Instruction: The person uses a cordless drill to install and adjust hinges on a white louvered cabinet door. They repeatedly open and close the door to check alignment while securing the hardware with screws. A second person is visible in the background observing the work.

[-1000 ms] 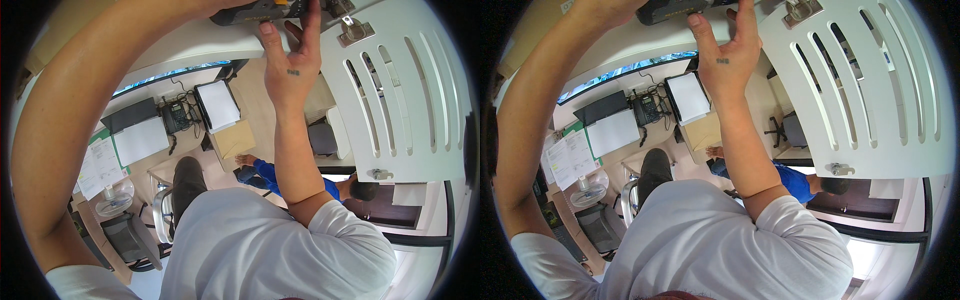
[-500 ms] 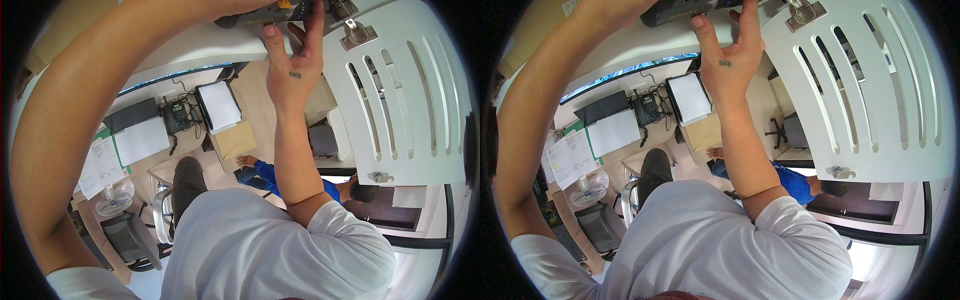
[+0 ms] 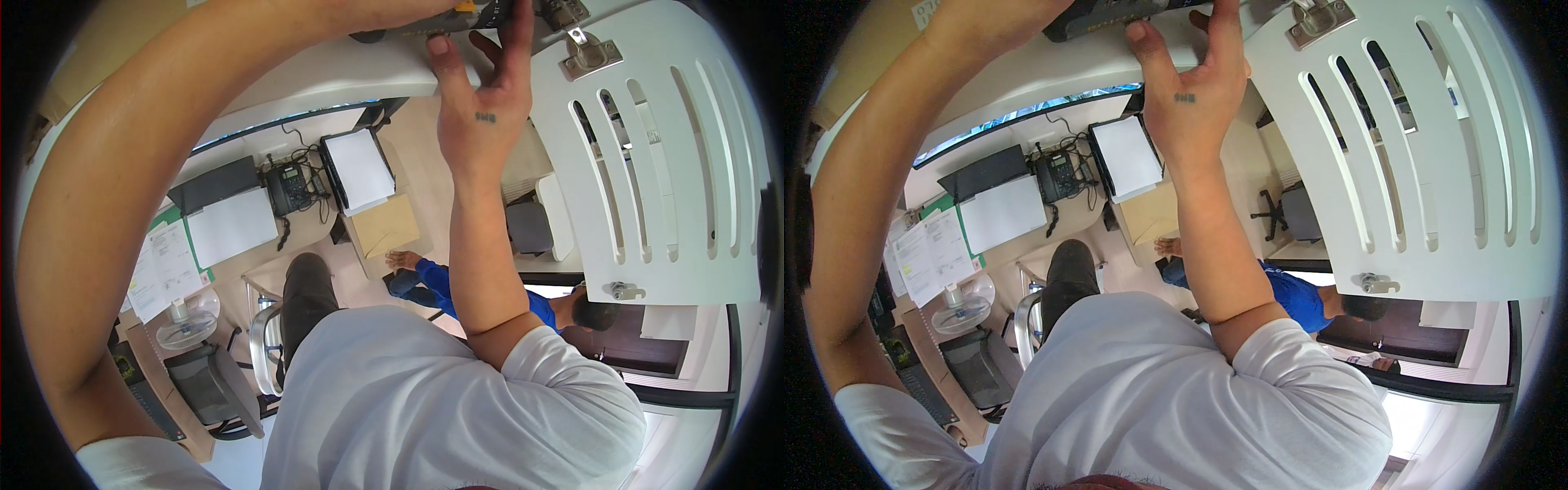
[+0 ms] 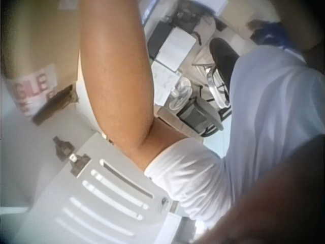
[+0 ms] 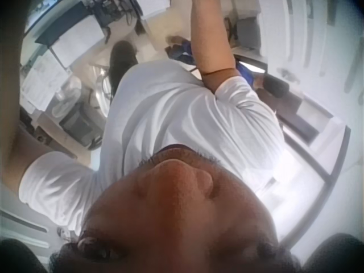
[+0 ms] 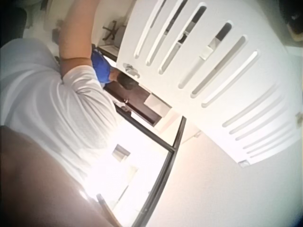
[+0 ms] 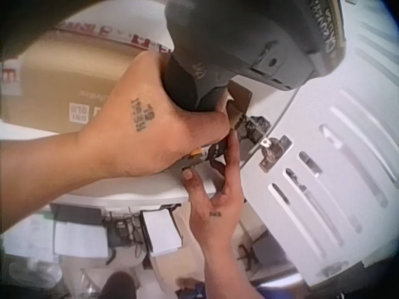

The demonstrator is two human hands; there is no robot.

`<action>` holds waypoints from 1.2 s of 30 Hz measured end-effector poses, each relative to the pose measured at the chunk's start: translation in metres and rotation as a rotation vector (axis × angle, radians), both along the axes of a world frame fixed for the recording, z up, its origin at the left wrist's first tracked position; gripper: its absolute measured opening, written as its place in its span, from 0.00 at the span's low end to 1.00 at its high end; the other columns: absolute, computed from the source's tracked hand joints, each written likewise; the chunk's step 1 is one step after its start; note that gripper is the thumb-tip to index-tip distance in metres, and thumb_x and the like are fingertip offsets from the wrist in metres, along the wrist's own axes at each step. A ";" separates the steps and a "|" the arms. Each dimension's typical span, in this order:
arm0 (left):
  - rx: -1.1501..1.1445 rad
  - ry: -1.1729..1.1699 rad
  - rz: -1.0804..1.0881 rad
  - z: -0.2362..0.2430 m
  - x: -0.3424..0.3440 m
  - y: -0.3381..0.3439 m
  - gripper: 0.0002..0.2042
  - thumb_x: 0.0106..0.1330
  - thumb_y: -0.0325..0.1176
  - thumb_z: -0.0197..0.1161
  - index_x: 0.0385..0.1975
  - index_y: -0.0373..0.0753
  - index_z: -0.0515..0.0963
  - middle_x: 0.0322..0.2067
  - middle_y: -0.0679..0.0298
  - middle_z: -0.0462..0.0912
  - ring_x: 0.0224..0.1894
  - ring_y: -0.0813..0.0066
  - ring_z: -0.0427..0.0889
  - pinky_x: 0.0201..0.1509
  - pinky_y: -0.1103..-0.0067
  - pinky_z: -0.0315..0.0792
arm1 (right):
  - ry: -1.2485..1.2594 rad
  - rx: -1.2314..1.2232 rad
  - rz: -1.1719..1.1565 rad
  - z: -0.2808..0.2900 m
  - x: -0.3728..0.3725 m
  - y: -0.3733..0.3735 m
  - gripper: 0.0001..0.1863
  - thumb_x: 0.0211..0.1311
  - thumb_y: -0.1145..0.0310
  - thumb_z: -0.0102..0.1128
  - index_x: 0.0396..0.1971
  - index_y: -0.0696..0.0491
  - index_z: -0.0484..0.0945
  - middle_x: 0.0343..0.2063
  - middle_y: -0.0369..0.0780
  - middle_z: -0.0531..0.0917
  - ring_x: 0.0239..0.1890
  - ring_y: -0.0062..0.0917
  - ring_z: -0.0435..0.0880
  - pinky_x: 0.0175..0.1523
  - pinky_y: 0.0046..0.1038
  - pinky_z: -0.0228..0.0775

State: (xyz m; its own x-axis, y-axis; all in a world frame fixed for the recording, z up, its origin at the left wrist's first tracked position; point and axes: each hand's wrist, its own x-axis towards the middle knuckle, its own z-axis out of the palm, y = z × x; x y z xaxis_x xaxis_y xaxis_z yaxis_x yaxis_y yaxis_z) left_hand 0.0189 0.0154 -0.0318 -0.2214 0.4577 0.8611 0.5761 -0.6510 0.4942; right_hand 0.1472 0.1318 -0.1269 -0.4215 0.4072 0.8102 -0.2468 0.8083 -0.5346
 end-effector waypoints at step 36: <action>0.040 0.067 0.057 0.004 0.011 -0.012 0.11 0.50 0.28 0.70 0.31 0.27 0.82 0.23 0.46 0.85 0.26 0.56 0.87 0.36 0.69 0.80 | 0.058 0.127 -0.069 -0.002 -0.007 -0.004 0.25 0.66 0.80 0.67 0.63 0.62 0.73 0.56 0.42 0.82 0.61 0.27 0.78 0.70 0.29 0.63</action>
State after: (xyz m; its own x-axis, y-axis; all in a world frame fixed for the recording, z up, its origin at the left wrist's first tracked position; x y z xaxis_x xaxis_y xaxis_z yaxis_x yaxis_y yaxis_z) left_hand 0.0303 0.0038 -0.0283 -0.1870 0.4106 0.8924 0.6438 -0.6349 0.4270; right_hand 0.1399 0.1277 -0.1287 -0.3473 0.3260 0.8793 -0.2159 0.8846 -0.4133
